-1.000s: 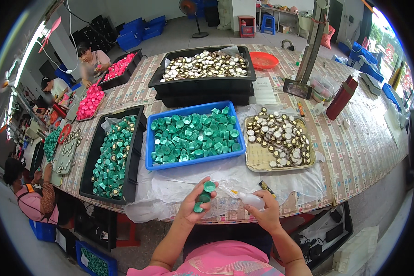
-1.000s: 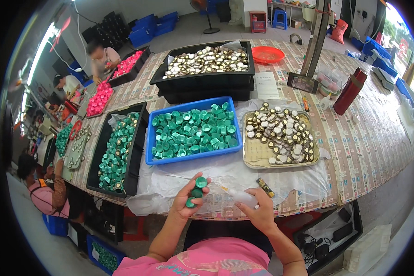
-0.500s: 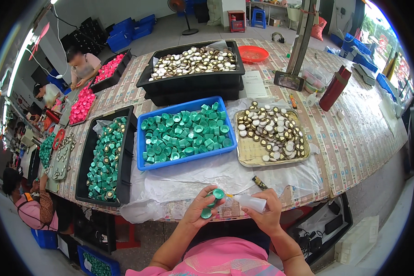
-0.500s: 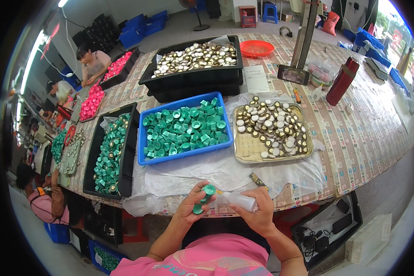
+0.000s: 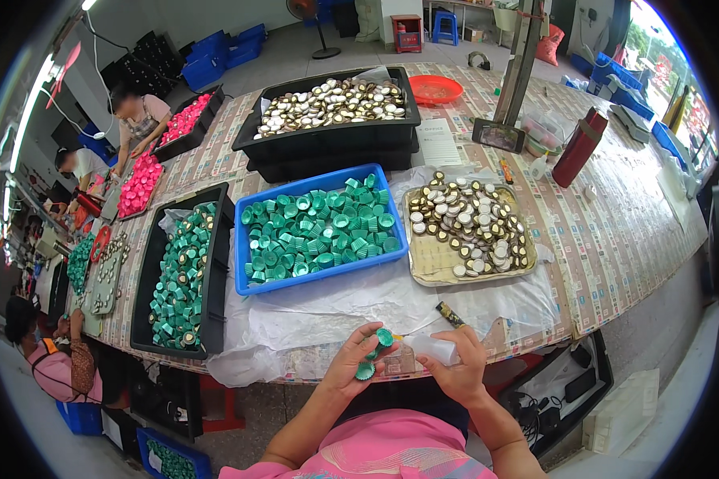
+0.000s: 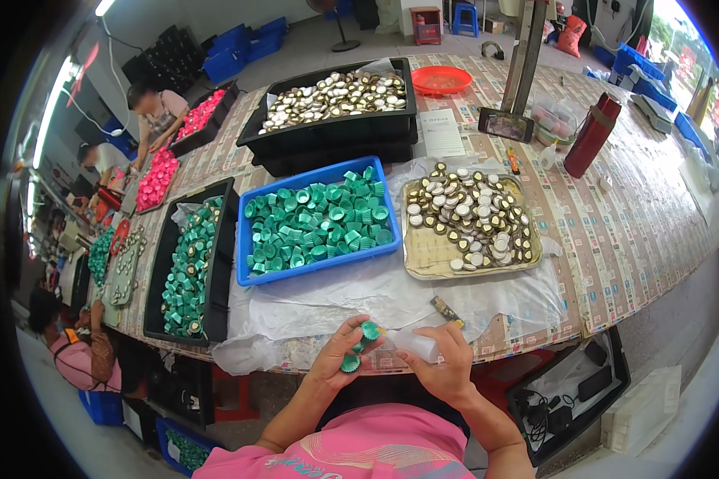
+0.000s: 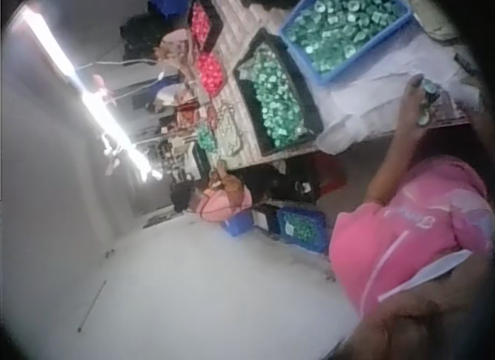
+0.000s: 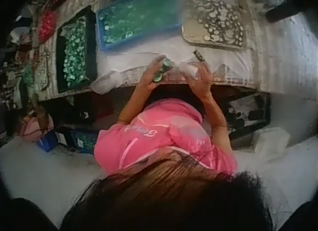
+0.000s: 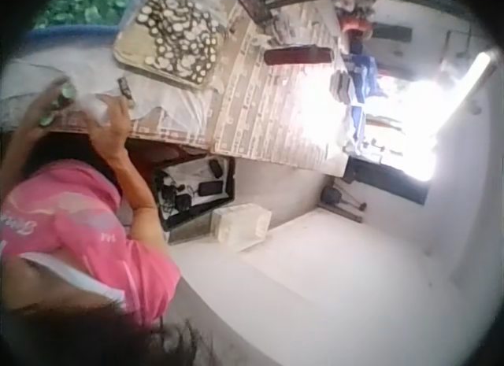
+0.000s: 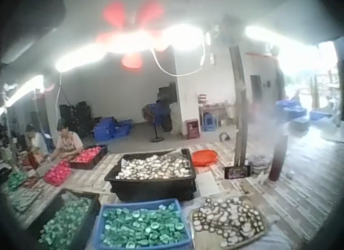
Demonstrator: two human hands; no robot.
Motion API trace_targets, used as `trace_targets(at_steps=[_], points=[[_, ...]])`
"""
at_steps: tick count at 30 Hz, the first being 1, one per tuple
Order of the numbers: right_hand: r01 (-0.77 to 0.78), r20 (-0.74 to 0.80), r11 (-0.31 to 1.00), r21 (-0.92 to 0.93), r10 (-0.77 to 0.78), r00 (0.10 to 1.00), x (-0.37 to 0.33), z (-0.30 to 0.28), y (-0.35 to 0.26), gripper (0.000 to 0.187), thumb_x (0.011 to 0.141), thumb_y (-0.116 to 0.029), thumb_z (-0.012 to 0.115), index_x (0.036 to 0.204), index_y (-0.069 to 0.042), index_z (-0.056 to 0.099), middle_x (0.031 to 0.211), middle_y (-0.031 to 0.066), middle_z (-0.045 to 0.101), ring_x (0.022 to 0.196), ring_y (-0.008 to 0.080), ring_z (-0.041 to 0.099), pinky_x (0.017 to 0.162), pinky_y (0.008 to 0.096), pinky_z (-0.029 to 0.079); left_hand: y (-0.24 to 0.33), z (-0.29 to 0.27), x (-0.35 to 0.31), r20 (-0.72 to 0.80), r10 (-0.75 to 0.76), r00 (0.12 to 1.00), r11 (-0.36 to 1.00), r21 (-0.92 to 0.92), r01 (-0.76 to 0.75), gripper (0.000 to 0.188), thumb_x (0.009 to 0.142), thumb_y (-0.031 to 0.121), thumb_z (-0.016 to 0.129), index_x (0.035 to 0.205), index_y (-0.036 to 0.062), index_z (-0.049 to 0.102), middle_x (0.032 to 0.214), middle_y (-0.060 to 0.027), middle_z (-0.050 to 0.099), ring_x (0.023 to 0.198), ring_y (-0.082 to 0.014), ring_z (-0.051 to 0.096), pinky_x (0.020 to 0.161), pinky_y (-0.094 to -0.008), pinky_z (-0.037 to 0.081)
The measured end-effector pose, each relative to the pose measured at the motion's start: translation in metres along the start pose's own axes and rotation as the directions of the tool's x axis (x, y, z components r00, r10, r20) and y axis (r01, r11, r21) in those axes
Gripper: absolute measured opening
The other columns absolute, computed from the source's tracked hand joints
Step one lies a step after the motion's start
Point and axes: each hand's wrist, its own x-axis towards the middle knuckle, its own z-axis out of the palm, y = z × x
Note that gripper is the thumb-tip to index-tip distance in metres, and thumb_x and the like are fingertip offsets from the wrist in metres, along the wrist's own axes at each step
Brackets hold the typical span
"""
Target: The person repeatedly picks a green plastic cap from a blue tray, applies glue from a small bottle to its rim, then picks a gold-colored metal cap from a tray and presses it onto the glued rim. The assembled units are placed into a black bin. This cycle continues throughout the clip.
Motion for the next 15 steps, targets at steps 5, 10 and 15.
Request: trace_targets(at_steps=[5, 10, 15], points=[[-0.028, 0.011, 1.0, -0.011, 0.028, 1.0, 0.0015, 0.0009, -0.0026, 0.035, 0.067, -0.014, 0.084, 0.094, -0.005, 0.065, 0.081, 0.0105, 0.061, 0.07, 0.0253, 0.059, 0.059, 0.0335, 0.047, -0.0018, -0.0034, 0.0001, 0.034, -0.021, 0.999, 1.0, -0.019, 0.022, 0.04, 0.089, 0.016, 0.065, 0.126, 0.0128, 0.048, 0.113, -0.0106, 0.06, 0.108, -0.0236, 0.061, 0.053, -0.0249, 0.054], [-0.034, 0.02, 0.999, 0.005, 0.034, 0.999, -0.0022, 0.0021, -0.0012, 0.035, 0.067, -0.014, 0.083, 0.094, -0.004, 0.063, 0.083, 0.0109, 0.062, 0.071, 0.026, 0.057, 0.062, 0.0341, 0.046, -0.0047, -0.0092, 0.0, 0.047, 0.0, 0.999, 0.999, -0.037, 0.002, 0.039, 0.088, 0.01, 0.065, 0.124, 0.0122, 0.05, 0.113, -0.012, 0.06, 0.108, -0.0235, 0.061, 0.057, -0.0253, 0.057], [-0.04, 0.046, 0.999, -0.017, 0.041, 0.998, -0.0057, -0.0011, -0.0028, 0.035, 0.066, -0.013, 0.083, 0.094, -0.004, 0.063, 0.083, 0.0107, 0.063, 0.072, 0.0258, 0.057, 0.063, 0.0345, 0.047, -0.0069, -0.0021, -0.004, 0.01, 0.09, 0.996, 0.995, 0.035, -0.09, 0.039, 0.085, 0.0, 0.064, 0.122, 0.0097, 0.053, 0.111, -0.0123, 0.061, 0.102, -0.0203, 0.062, 0.06, -0.0227, 0.057]])
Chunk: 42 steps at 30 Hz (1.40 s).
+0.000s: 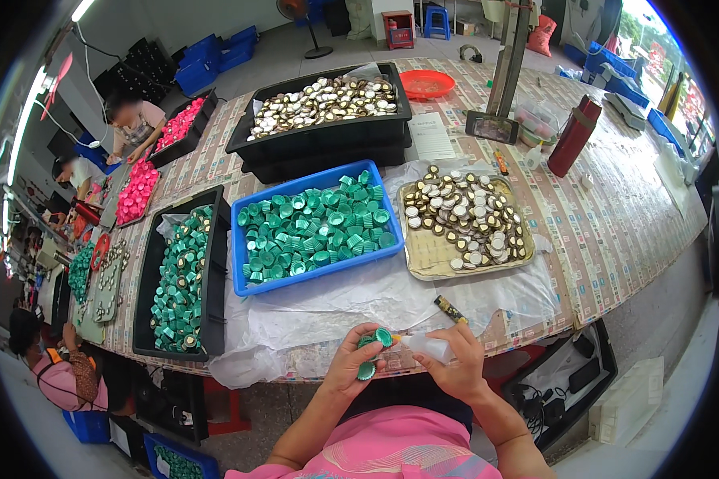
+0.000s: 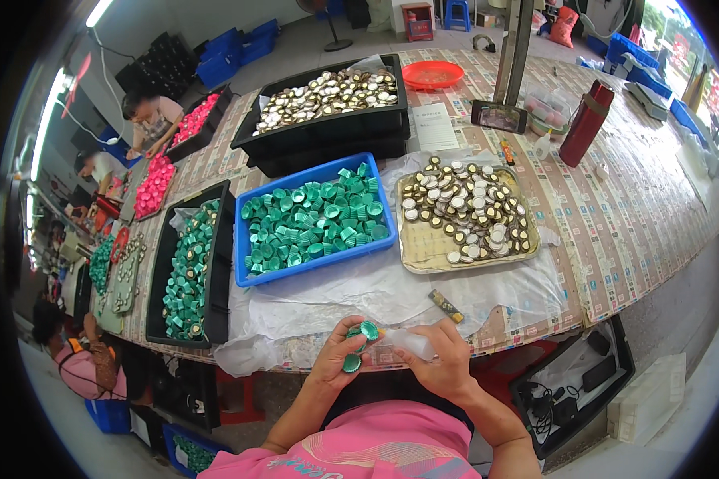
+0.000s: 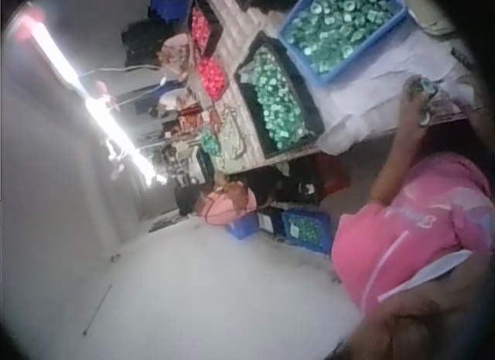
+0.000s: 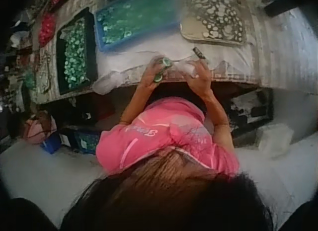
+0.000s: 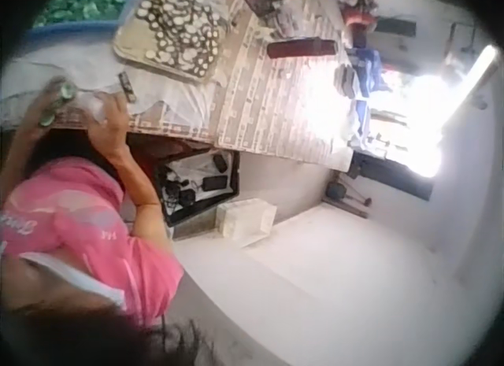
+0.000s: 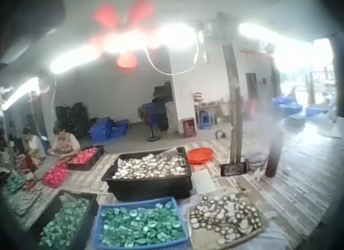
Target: The person repeatedly picks a green plastic cap from a blue tray, applies glue from a small bottle to its rim, then picks a gold-colored metal cap from a tray and presses it onto the glued rim. The assembled units are placed into a black bin. This cycle continues throughout the clip.
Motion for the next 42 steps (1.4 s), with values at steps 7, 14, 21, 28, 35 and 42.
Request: trace_targets(at_steps=[7, 14, 21, 28, 35, 42], points=[[-0.011, 0.004, 1.0, 0.005, 0.011, 1.0, 0.0, -0.002, -0.006, 0.034, 0.067, -0.013, 0.083, 0.093, -0.004, 0.064, 0.082, 0.0108, 0.063, 0.071, 0.0253, 0.057, 0.062, 0.0336, 0.046, 0.001, 0.0, -0.002, 0.051, 0.129, 0.99, 0.976, 0.172, -0.135, 0.039, 0.082, -0.008, 0.063, 0.118, 0.0052, 0.055, 0.123, -0.0116, 0.056, 0.103, -0.019, 0.061, 0.066, -0.0255, 0.06], [-0.022, -0.113, 0.998, 0.061, 0.029, 0.993, 0.001, 0.001, 0.002, 0.034, 0.07, -0.013, 0.082, 0.092, -0.003, 0.059, 0.083, 0.01, 0.061, 0.073, 0.0224, 0.058, 0.063, 0.0319, 0.046, 0.001, -0.002, -0.003, 0.049, 0.22, 0.974, 0.972, 0.08, -0.223, 0.035, 0.083, -0.005, 0.061, 0.116, 0.007, 0.057, 0.129, -0.0129, 0.052, 0.109, -0.0238, 0.059, 0.063, -0.0253, 0.059], [-0.308, 0.112, 0.95, 0.05, 0.301, 0.947, 0.0, 0.026, 0.033, 0.035, 0.074, -0.018, 0.078, 0.096, -0.002, 0.056, 0.085, 0.012, 0.06, 0.076, 0.0258, 0.057, 0.067, 0.0353, 0.047, 0.005, -0.018, -0.001, 0.257, -0.103, 0.961, 0.781, -0.577, 0.239, 0.029, 0.093, 0.022, 0.058, 0.118, 0.0075, 0.056, 0.116, -0.0118, 0.058, 0.087, -0.0165, 0.057, 0.048, -0.0201, 0.044], [-0.188, 0.256, 0.969, -0.161, 0.225, 0.94, 0.004, 0.045, 0.042, 0.033, 0.074, -0.019, 0.076, 0.097, -0.002, 0.059, 0.092, 0.0132, 0.062, 0.089, 0.0314, 0.056, 0.078, 0.0399, 0.045, 0.003, -0.02, -0.003, 0.28, -0.193, 0.94, 0.63, -0.699, 0.338, 0.033, 0.092, 0.031, 0.059, 0.116, 0.0078, 0.059, 0.102, -0.0098, 0.057, 0.079, -0.0133, 0.051, 0.047, -0.0202, 0.043], [0.087, 0.12, 0.981, -0.174, -0.066, 0.991, 0.042, 0.039, 0.065, 0.019, 0.083, -0.012, 0.063, 0.1, -0.004, 0.061, 0.099, 0.0139, 0.061, 0.092, 0.0337, 0.054, 0.084, 0.0427, 0.041, 0.008, -0.01, -0.01, 0.114, -0.238, 0.964, 0.641, -0.727, 0.245, 0.03, 0.092, 0.025, 0.06, 0.117, 0.009, 0.057, 0.108, -0.0094, 0.055, 0.091, -0.0161, 0.054, 0.053, -0.0217, 0.05], [0.103, -0.019, 0.866, -0.489, -0.129, 0.991, 0.15, 0.044, 0.145, 0.021, 0.075, -0.007, 0.067, 0.095, -0.005, 0.062, 0.096, 0.0101, 0.061, 0.096, 0.0297, 0.053, 0.083, 0.0399, 0.044, 0.007, -0.007, -0.009, 0.151, -0.239, 0.959, 0.671, -0.689, 0.275, 0.03, 0.092, 0.021, 0.06, 0.119, 0.0102, 0.056, 0.113, -0.0086, 0.055, 0.096, -0.0179, 0.055, 0.058, -0.024, 0.053]])
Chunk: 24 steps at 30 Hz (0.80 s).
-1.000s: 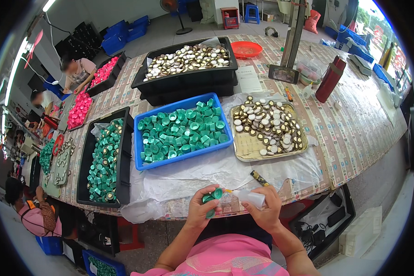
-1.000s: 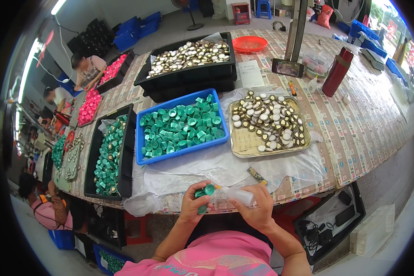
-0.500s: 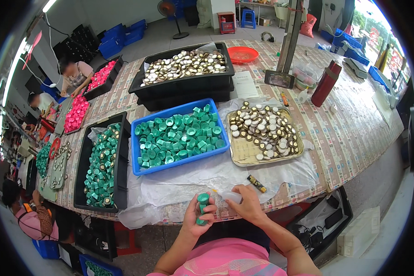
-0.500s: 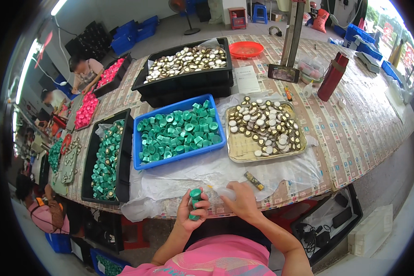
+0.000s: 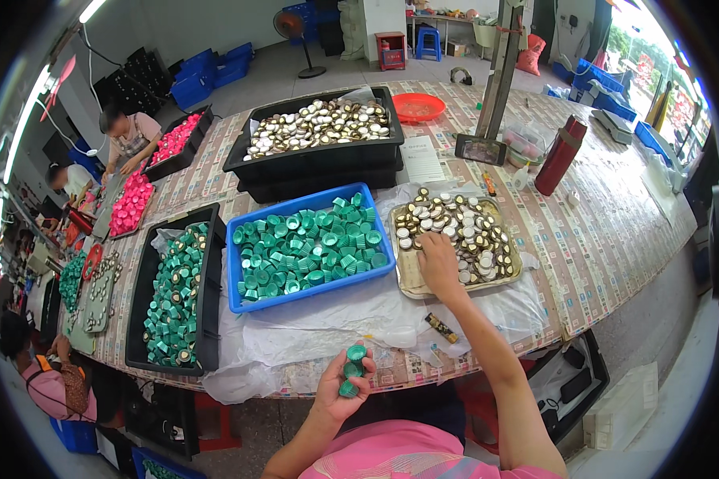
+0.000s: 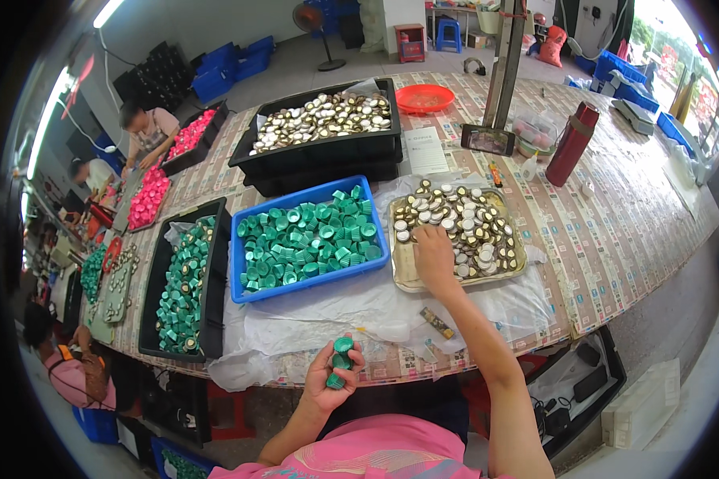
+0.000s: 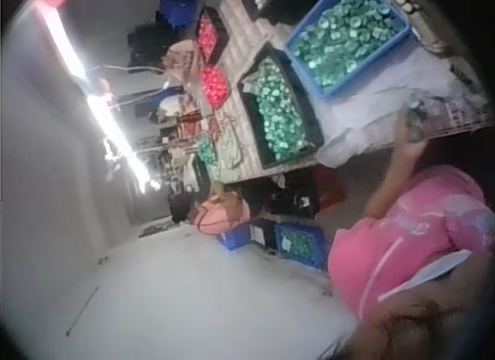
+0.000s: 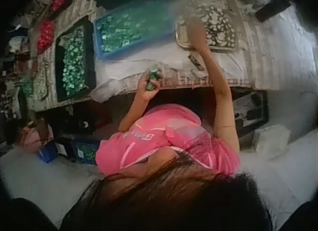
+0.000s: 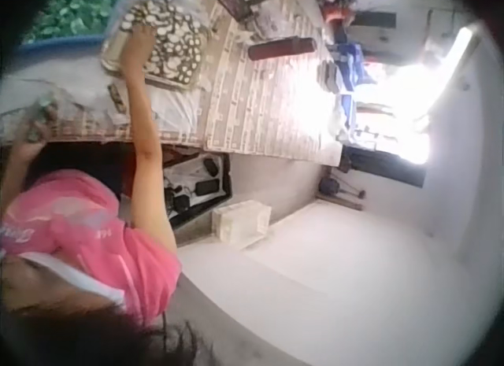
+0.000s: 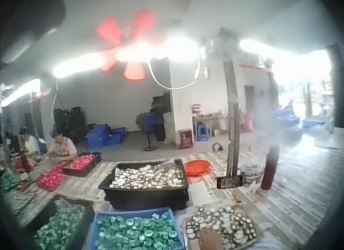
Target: The person repeatedly picks a green plastic cap from a blue tray, applies glue from a small bottle to its rim, then picks a gold-colored metal cap from a tray and presses it onto the glued rim. The assembled units are placed into a black bin. This cycle continues throughout the clip.
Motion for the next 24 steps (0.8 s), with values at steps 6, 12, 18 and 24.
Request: trace_targets(at_steps=[6, 12, 18, 24], points=[[-0.037, 0.128, 0.99, -0.139, 0.055, 0.99, 0.013, 0.019, 0.013, 0.026, 0.07, -0.009, 0.072, 0.095, -0.006, 0.065, 0.093, 0.0101, 0.062, 0.093, 0.0298, 0.054, 0.082, 0.0395, 0.046, 0.001, -0.006, -0.004, 0.065, 0.021, 0.998, 0.997, 0.068, -0.026, 0.04, 0.092, 0.014, 0.059, 0.13, 0.0095, 0.048, 0.122, -0.0106, 0.053, 0.104, -0.0211, 0.056, 0.059, -0.0234, 0.053], [-0.017, 0.153, 0.998, -0.065, 0.027, 0.988, 0.003, 0.009, 0.0, 0.026, 0.072, -0.014, 0.072, 0.095, -0.006, 0.068, 0.088, 0.0108, 0.062, 0.092, 0.03, 0.055, 0.082, 0.0398, 0.046, 0.008, -0.012, 0.0, 0.053, 0.014, 0.998, 0.991, 0.134, -0.021, 0.036, 0.09, 0.01, 0.06, 0.125, 0.0139, 0.053, 0.127, -0.0088, 0.051, 0.108, -0.0218, 0.054, 0.06, -0.024, 0.053], [-0.041, 0.208, 0.999, -0.026, 0.045, 0.977, -0.003, 0.017, 0.007, 0.022, 0.07, -0.015, 0.073, 0.09, -0.006, 0.069, 0.086, 0.0117, 0.061, 0.089, 0.03, 0.057, 0.079, 0.0404, 0.048, 0.001, -0.012, 0.004, 0.076, -0.01, 0.997, 0.971, 0.241, -0.009, 0.037, 0.09, 0.01, 0.06, 0.125, 0.0155, 0.054, 0.128, -0.0066, 0.051, 0.109, -0.0218, 0.054, 0.059, -0.0226, 0.051], [-0.089, 0.106, 0.976, 0.2, 0.069, 0.992, -0.028, -0.011, -0.021, 0.019, 0.072, -0.01, 0.072, 0.09, -0.005, 0.068, 0.084, 0.0104, 0.062, 0.081, 0.0284, 0.061, 0.071, 0.0351, 0.05, 0.005, -0.022, 0.001, 0.052, -0.001, 0.999, 0.964, 0.267, -0.012, 0.038, 0.09, 0.009, 0.061, 0.126, 0.0149, 0.051, 0.127, -0.0075, 0.053, 0.109, -0.0227, 0.056, 0.059, -0.0225, 0.051]])
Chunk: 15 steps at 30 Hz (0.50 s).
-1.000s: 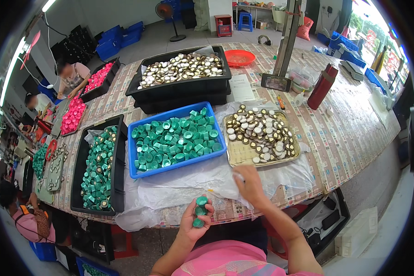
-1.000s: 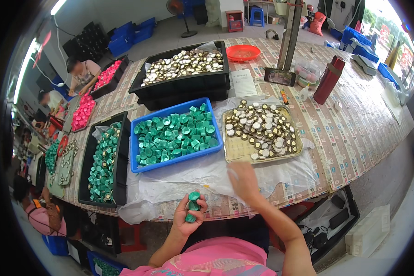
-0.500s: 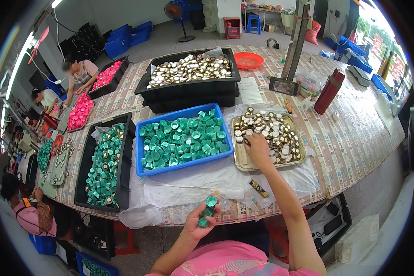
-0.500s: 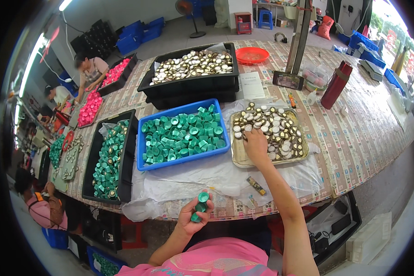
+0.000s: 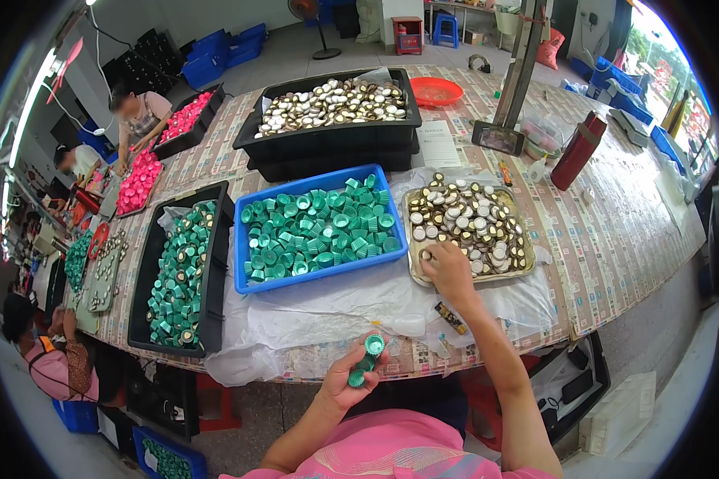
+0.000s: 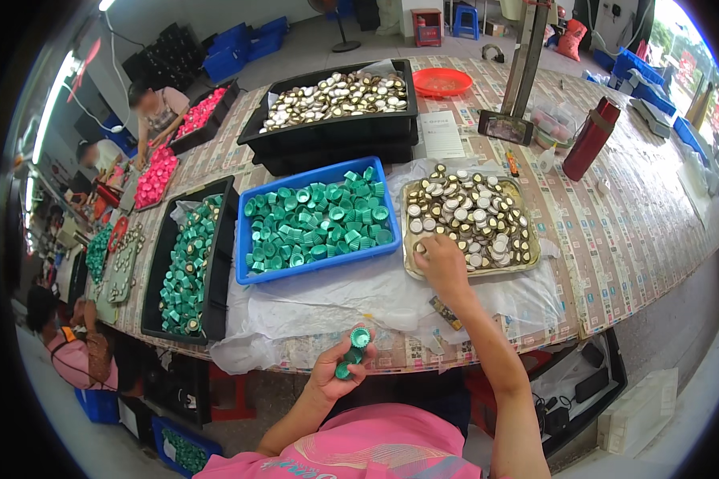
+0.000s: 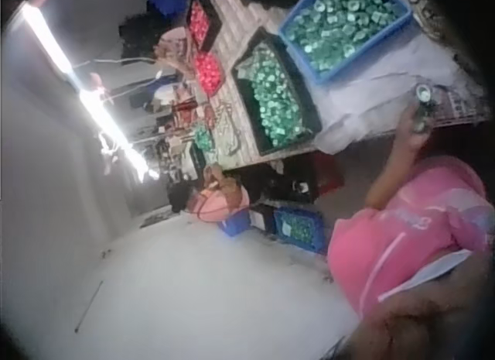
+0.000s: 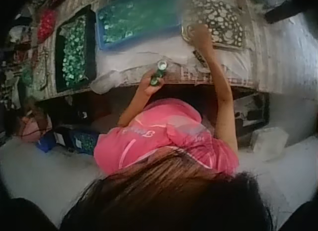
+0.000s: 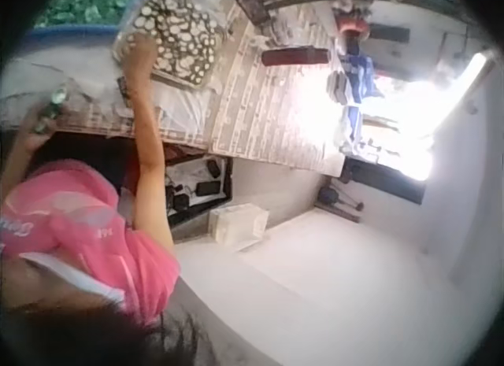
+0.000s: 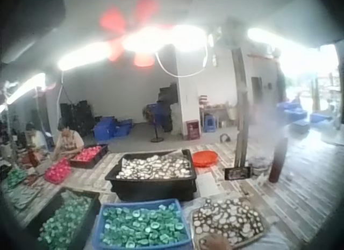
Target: The person repeatedly picks a green plastic cap from a blue tray, applies glue from a small bottle to its rim, then picks a gold-colored metal cap from a tray and presses it onto the glued rim. The assembled units are placed into a black bin. This cycle continues throughout the clip.
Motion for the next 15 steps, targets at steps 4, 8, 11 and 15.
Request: trace_targets(at_steps=[4, 8, 11, 15], points=[[-0.138, 0.121, 0.909, 0.393, 0.097, 0.988, -0.044, -0.038, -0.06, 0.02, 0.073, -0.004, 0.074, 0.092, -0.004, 0.067, 0.091, 0.0086, 0.066, 0.08, 0.0182, 0.064, 0.067, 0.0285, 0.05, -0.006, 0.004, 0.0, -0.084, 0.065, 0.994, 0.994, 0.095, -0.057, 0.04, 0.09, 0.008, 0.061, 0.127, 0.0149, 0.05, 0.121, -0.0073, 0.055, 0.107, -0.0209, 0.058, 0.059, -0.021, 0.054], [0.012, 0.141, 0.926, 0.377, -0.07, 0.987, -0.09, -0.053, -0.102, 0.024, 0.072, -0.005, 0.076, 0.094, -0.004, 0.067, 0.092, 0.0093, 0.066, 0.08, 0.0209, 0.065, 0.067, 0.0293, 0.051, -0.011, 0.017, 0.004, -0.133, 0.1, 0.986, 0.973, 0.222, -0.068, 0.036, 0.089, 0.007, 0.061, 0.123, 0.014, 0.052, 0.116, -0.0075, 0.057, 0.103, -0.0185, 0.06, 0.058, -0.0205, 0.056], [0.008, 0.152, 0.935, 0.354, -0.066, 0.986, -0.105, -0.051, -0.109, 0.025, 0.071, -0.006, 0.076, 0.094, -0.005, 0.067, 0.092, 0.0095, 0.066, 0.08, 0.0226, 0.065, 0.068, 0.0302, 0.051, -0.014, 0.013, 0.004, -0.1, 0.117, 0.988, 0.955, 0.286, -0.084, 0.035, 0.089, 0.007, 0.061, 0.123, 0.0132, 0.052, 0.113, -0.0063, 0.059, 0.099, -0.0162, 0.061, 0.057, -0.0205, 0.055], [0.01, 0.175, 0.942, 0.335, -0.073, 0.982, -0.113, -0.049, -0.112, 0.022, 0.075, -0.011, 0.074, 0.095, -0.006, 0.065, 0.093, 0.0098, 0.064, 0.086, 0.0276, 0.062, 0.072, 0.0356, 0.051, -0.017, 0.009, 0.004, -0.036, 0.135, 0.99, 0.937, 0.329, -0.116, 0.035, 0.088, 0.004, 0.062, 0.121, 0.0128, 0.053, 0.109, -0.0048, 0.06, 0.093, -0.0133, 0.062, 0.057, -0.0212, 0.055]])
